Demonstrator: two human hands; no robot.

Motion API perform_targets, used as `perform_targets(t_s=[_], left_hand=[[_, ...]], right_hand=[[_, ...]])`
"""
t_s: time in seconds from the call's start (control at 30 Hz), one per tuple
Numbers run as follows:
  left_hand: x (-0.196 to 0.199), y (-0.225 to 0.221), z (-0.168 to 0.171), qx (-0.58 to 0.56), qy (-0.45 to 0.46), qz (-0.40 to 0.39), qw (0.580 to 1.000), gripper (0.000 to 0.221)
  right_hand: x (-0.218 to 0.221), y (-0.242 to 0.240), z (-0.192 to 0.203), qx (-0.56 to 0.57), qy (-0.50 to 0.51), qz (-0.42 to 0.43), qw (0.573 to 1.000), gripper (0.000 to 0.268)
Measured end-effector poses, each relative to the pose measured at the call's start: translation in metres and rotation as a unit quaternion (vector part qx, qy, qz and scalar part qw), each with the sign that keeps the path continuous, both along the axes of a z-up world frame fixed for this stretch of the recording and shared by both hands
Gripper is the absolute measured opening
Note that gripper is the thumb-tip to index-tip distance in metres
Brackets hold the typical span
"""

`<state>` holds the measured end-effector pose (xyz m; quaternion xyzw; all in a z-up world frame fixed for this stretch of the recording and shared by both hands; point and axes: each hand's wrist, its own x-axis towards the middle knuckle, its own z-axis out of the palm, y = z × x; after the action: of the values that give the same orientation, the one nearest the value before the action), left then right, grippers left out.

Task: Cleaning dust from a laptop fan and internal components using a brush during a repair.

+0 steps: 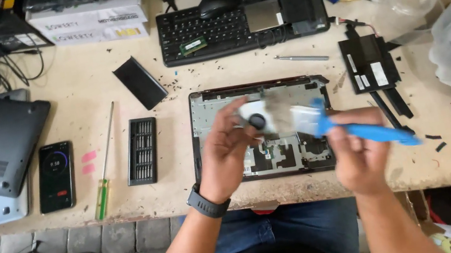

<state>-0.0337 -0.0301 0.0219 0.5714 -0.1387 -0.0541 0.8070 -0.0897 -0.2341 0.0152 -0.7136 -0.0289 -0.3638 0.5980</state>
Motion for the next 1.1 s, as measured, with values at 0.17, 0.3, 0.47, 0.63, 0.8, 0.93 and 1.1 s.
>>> perform_targets(t_s=[0.17, 0.3, 0.47, 0.63, 0.8, 0.93, 1.1], left_hand=[[0.007, 0.018, -0.039, 0.03, 0.014, 0.024, 0.999, 0.049], [0.002, 0.015, -0.043, 0.026, 0.02, 0.027, 0.999, 0.049], [0.003, 0.02, -0.025, 0.04, 0.003, 0.033, 0.999, 0.048], [0.005, 0.022, -0.029, 0.03, 0.018, 0.027, 0.999, 0.046], [-0.001, 0.009, -0.036, 0.01, 0.034, 0.009, 0.999, 0.047], [-0.011, -0.001, -0.023, 0.041, -0.001, -0.002, 0.999, 0.047], [-0.009, -0.001, -0.006, -0.005, -0.002, 0.036, 0.999, 0.046]], right_hand=[[0.009, -0.023, 0.008, -0.107, 0.076, 0.071, 0.989, 0.015], [0.008, -0.018, 0.01, -0.017, 0.064, 0.038, 0.997, 0.019], [0.01, -0.026, 0.012, -0.125, 0.104, 0.118, 0.98, 0.018], [0.004, -0.04, -0.01, -0.098, 0.068, 0.052, 0.992, 0.014], [0.001, -0.019, -0.007, -0.057, 0.024, 0.044, 0.997, 0.012], [0.004, -0.015, -0.019, -0.003, 0.014, 0.055, 0.998, 0.015], [0.007, -0.017, -0.009, 0.042, -0.023, 0.022, 0.999, 0.016]])
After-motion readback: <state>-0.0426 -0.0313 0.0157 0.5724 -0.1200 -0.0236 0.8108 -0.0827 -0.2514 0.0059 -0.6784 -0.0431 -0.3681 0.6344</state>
